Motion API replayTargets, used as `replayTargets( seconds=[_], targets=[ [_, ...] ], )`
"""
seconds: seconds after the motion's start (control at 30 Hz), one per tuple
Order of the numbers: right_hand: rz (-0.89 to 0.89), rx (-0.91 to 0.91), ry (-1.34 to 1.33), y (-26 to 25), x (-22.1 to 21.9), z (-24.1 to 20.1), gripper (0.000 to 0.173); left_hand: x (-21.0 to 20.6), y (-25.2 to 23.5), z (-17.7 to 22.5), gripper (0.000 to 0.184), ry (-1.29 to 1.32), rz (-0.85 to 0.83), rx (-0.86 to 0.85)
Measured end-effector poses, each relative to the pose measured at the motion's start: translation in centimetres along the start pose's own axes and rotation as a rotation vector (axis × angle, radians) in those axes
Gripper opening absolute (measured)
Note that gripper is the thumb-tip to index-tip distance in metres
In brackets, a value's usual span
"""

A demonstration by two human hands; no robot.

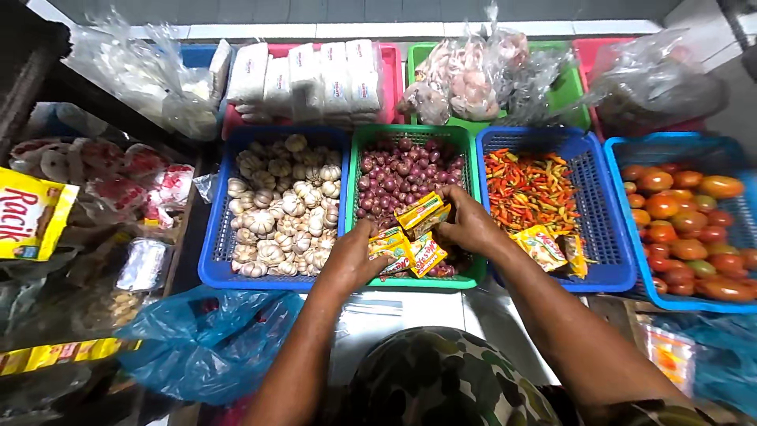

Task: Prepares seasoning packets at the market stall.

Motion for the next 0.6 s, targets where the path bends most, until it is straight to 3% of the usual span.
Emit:
replayTargets(
  seconds=[0.13,0.33,0.5,0.6],
  targets=[
    [0.016,0.051,0.070,0.2,-0.4,0.0,0.054,-1.5,0.5,-0.1,0.053,-0.077,0.177,-0.067],
    [0.099,0.219,0.310,-0.1,-1.5,-0.2,0.064,-3.6,1.7,1.0,0.051,-0.239,0.340,-0.038],
    [0.131,0.498,0.107,1.9,-0.8,1.2,0.037,-4.3,3.4,1.2,0.036,-0.204,0.473,-0.049],
    [0.119,0.483,0.078,2.4,-0.7,1.5,0.045,-4.6,4.1,1.3,0.030,-0.166,0.542,-0.066]
  ],
)
Point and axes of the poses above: each hand's wrist, its own y-axis away from the middle knuckle, its own x-axis out of the back of the hand, z = x × y, the point moved 1 cm from there along -y, towards the middle knuckle, and after that the axes turned 8 degrees about -y, right-handed, at the moved point
